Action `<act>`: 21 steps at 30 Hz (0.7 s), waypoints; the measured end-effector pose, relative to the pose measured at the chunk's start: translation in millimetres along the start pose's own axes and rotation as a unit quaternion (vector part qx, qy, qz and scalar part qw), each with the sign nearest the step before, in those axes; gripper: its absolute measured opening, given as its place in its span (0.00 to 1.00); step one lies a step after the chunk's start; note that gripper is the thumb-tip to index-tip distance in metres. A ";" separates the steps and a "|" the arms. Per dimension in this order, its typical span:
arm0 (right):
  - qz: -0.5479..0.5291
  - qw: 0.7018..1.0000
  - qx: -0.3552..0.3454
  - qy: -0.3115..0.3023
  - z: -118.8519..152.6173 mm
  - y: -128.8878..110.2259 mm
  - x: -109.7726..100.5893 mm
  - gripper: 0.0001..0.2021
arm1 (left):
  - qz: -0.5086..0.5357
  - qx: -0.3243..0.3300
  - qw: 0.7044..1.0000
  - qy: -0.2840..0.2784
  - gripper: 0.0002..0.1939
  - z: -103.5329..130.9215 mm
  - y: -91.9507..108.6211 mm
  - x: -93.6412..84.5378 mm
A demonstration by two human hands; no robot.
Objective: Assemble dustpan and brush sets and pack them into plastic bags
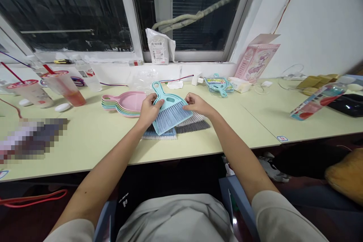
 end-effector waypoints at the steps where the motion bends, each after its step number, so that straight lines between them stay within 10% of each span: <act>1: -0.045 0.999 0.016 -0.017 1.7 -2.2 1.1 0.19 | 0.007 -0.004 1.000 -0.016 0.12 0.3 -0.2 2.1; 9: -0.128 0.984 0.085 -0.095 11.4 -3.7 16.8 0.19 | 0.054 -0.040 0.982 -0.176 0.14 14.0 7.9 26.2; 21: -0.051 0.997 0.048 -0.026 3.2 -3.4 31.2 0.18 | 0.082 -0.060 0.974 -0.204 0.15 17.8 11.7 31.7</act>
Point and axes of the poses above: each hand's wrist, its own z-axis away from the middle knuckle, its own x-axis out of the palm, y = z × x, the point moved 7 cm from there along -z, towards the middle knuckle, and after that the axes turned 1 degree about -z, right-handed, at the moved point
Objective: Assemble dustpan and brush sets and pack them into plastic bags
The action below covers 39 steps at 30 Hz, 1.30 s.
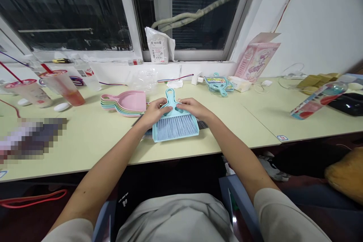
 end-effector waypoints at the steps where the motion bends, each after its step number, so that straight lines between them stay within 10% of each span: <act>1: 0.004 1.000 -0.004 0.003 0.4 -1.4 1.1 0.18 | 0.008 -0.003 1.000 -0.002 0.15 -0.1 -0.7 0.5; 15: -0.008 1.000 -0.020 0.018 -3.1 4.5 -7.6 0.20 | 0.048 -0.057 0.997 0.004 0.20 -2.3 -16.2 -0.6; 23: -0.092 0.959 -0.015 0.268 -15.6 34.9 -75.5 0.18 | 0.122 -0.045 0.988 0.084 0.21 -8.8 -22.6 -15.9; 27: -0.195 0.908 0.017 0.372 -16.0 59.0 -114.6 0.12 | -0.059 0.066 0.980 0.178 0.11 -7.9 -11.7 -38.8; 31: -0.258 0.868 0.063 0.419 -11.0 78.4 -133.2 0.05 | -0.358 0.168 0.895 0.206 0.09 -7.7 -1.2 -54.7; 39: -0.274 0.860 0.083 0.424 -9.4 88.7 -131.0 0.05 | -0.533 0.093 0.829 0.143 0.19 -38.7 -19.8 -105.1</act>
Point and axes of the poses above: each hand's wrist, its own z-axis away from the middle knuckle, its own x-axis out of the palm, y = z × x, the point moved 7 cm from there along -z, towards the middle knuckle, and after that the axes turned 1 degree about -z, right-handed, at the moved point
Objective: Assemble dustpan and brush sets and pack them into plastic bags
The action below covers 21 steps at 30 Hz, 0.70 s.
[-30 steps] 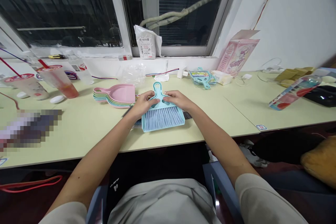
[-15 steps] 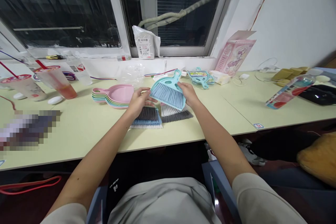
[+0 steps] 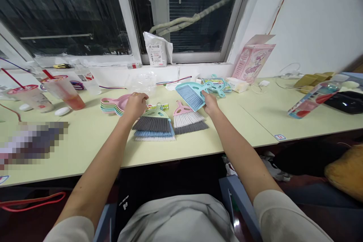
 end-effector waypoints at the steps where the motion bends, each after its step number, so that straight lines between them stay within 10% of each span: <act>1: 0.005 1.000 -0.002 -0.001 0.6 0.3 0.7 0.05 | -0.015 0.007 0.999 -0.035 0.19 -8.3 -4.9 4.3; 10: 0.009 1.000 -0.005 -0.014 2.5 1.0 4.5 0.07 | -0.092 0.038 0.938 -0.332 0.17 -59.2 -13.0 76.6; 21: 0.051 0.998 -0.005 -0.039 10.6 0.4 12.2 0.08 | -0.107 0.008 0.930 -0.351 0.24 -63.2 -24.4 98.3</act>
Point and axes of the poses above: each hand's wrist, its own z-axis away from the middle knuckle, its own x-axis out of the palm, y = z × x, the point moved 7 cm from there along -z, towards the middle knuckle, and after that the axes turned 1 degree about -z, right-handed, at the moved point
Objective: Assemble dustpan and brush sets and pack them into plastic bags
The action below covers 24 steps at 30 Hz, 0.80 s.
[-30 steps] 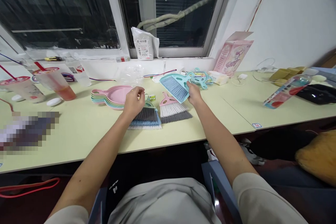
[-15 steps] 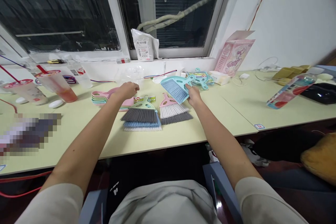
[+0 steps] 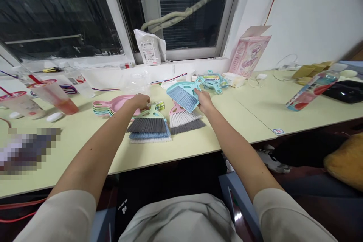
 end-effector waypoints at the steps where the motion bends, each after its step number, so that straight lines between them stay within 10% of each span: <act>1: 0.001 1.000 -0.001 0.002 0.7 -0.2 0.1 0.08 | -0.002 0.003 1.000 0.007 0.24 -1.8 -1.1 -0.5; 8: 0.008 1.000 -0.001 -0.004 -1.5 2.9 0.4 0.08 | 0.035 0.043 0.997 0.054 0.08 -8.6 -4.9 -5.4; 24: 0.002 1.000 0.006 -0.008 1.0 0.5 1.3 0.07 | 0.117 0.048 0.987 0.100 0.07 4.1 -3.3 -26.4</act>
Point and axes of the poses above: each hand's wrist, its own z-axis away from the middle knuckle, its own x-axis out of the palm, y = z × x, the point moved 7 cm from there along -z, towards the middle knuckle, and after that the axes turned 1 degree about -z, right-handed, at the moved point
